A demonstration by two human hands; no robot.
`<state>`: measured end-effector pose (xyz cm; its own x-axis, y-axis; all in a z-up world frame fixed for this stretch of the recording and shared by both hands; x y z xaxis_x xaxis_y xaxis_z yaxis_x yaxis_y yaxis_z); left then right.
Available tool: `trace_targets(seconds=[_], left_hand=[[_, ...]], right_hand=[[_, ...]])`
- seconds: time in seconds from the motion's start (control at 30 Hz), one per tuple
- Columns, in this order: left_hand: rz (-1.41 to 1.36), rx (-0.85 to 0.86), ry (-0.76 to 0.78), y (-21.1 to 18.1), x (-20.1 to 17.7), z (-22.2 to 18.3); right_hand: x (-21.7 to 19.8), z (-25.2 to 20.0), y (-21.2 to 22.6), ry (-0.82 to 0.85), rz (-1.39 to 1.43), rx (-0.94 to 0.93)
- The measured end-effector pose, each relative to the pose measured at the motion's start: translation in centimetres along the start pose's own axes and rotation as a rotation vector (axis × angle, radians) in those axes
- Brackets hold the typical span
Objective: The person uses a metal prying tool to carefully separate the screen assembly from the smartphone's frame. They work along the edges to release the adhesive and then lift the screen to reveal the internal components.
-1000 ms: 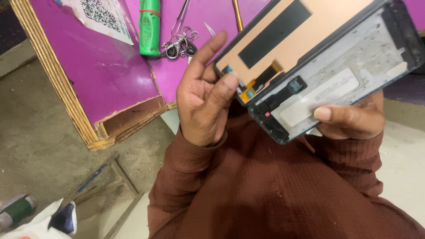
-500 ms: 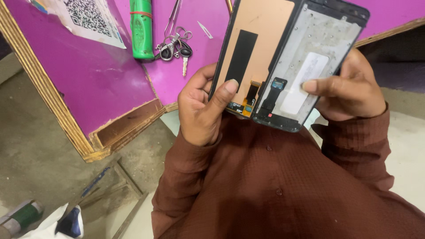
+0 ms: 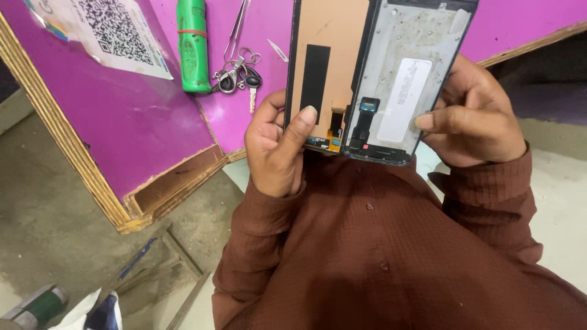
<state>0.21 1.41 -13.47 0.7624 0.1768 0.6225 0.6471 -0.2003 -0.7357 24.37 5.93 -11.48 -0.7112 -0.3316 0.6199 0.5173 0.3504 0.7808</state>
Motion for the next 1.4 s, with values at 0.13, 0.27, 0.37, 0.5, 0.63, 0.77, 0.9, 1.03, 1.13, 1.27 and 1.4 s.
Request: trace_targets(seconds=[0.13, 0.27, 0.37, 0.5, 0.63, 0.77, 0.9, 1.03, 1.13, 1.27, 1.4], left_hand=[[0.007, -0.008, -0.010, 0.3, -0.2, 0.0], [0.016, -0.014, -0.005, 0.5, -0.4, 0.0], [-0.005, -0.019, -0.004, 0.6, -0.5, -0.2], [-0.001, -0.018, -0.010, 0.7, -0.4, -0.2], [0.011, -0.016, -0.012, 0.9, -0.6, -0.1], [0.036, -0.020, -0.012, 1.5, -1.0, 0.1], [0.105, -0.017, -0.003, 2.6, -1.3, 0.9], [0.253, 0.028, 0.014, 3.9, -1.5, 2.9], [0.426, 0.018, 0.026, 4.9, -1.6, 4.5], [0.484, 0.144, 0.097, 5.8, -1.7, 6.5], [0.635, 0.155, 0.089, 6.1, -0.9, 7.7]], right_hand=[[-0.3, -0.2, -0.2, 0.005, -0.023, -0.004], [-0.2, -0.5, -0.1, -0.021, -0.071, 0.005], [-0.2, -0.8, -0.2, -0.029, -0.110, 0.006], [-0.1, -0.8, -0.1, -0.035, -0.128, 0.008], [0.0, -0.8, -0.2, -0.064, -0.072, 0.023], [-0.6, -0.5, -0.6, -0.076, -0.130, 0.036], [-1.7, 0.0, -1.3, -0.136, -0.157, 0.057], [-3.2, 1.3, -2.0, -0.203, -0.153, 0.039], [-4.3, 2.3, -2.6, -0.286, -0.189, 0.075], [-6.5, 3.9, -3.3, -0.327, -0.222, 0.137], [-8.4, 4.0, -2.9, -0.229, -0.185, 0.038]])
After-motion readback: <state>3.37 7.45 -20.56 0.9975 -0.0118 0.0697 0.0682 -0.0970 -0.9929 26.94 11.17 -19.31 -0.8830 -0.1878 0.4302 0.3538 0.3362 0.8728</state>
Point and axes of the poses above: each hand's wrist, its own z-axis towards the middle knuckle, its own x-axis out of the palm, y = z × x, the point moved 4 cm from there along z, towards the middle knuckle, and after that the axes turned 3 degrees about -x, right-handed, at the moved point
